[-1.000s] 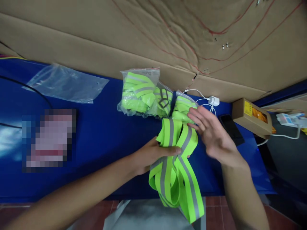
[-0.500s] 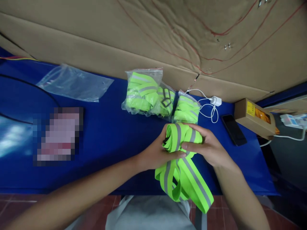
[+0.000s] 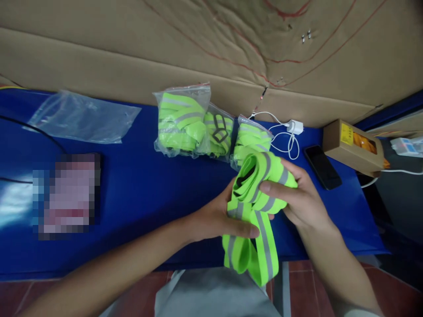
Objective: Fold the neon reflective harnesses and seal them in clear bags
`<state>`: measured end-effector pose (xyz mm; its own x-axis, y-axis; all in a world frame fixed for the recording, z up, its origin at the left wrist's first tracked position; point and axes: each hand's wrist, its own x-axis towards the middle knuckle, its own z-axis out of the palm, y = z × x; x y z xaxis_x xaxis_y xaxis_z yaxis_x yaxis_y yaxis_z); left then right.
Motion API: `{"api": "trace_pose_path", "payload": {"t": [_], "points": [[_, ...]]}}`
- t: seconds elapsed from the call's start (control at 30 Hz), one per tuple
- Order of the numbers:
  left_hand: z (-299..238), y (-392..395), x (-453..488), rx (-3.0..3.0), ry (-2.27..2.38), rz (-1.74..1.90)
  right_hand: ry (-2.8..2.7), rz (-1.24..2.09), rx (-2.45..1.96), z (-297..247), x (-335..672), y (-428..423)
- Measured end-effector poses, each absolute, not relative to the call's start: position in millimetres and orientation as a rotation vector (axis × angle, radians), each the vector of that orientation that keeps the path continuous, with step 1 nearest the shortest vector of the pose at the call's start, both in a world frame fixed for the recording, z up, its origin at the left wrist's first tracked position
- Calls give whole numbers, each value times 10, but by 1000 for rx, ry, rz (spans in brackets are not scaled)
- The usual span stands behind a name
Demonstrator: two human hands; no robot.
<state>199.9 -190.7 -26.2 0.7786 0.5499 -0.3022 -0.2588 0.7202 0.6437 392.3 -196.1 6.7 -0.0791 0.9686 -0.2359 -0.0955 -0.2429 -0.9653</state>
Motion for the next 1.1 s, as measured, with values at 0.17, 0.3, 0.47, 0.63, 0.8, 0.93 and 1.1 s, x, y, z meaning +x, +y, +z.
{"api": "trace_pose_path", "payload": {"t": [0.17, 0.3, 0.47, 0.63, 0.8, 0.93, 1.1], "points": [[-343, -1885, 1989, 791, 530, 331, -954, 1433, -1270, 126, 3917, -1958], [-390, -1901, 1950, 857, 512, 219, -969, 1457, -1301, 125, 3913, -1941], [-345, -1890, 1909, 681, 515, 294, -1042, 1450, -1320, 102, 4052, -1860], [-222, -1767, 1840, 740, 559, 501, -999, 1389, -1297, 97, 4122, -1811], [-321, -1866, 1916, 790, 517, 299, -1034, 1444, -1322, 94, 3946, -1907], [-439, -1958, 2001, 662, 556, 313, -1213, 1185, -1411, 98, 3854, -1997], [-479, -1940, 1972, 578, 519, 274, -1555, 622, -1533, 121, 3892, -2131]]}}
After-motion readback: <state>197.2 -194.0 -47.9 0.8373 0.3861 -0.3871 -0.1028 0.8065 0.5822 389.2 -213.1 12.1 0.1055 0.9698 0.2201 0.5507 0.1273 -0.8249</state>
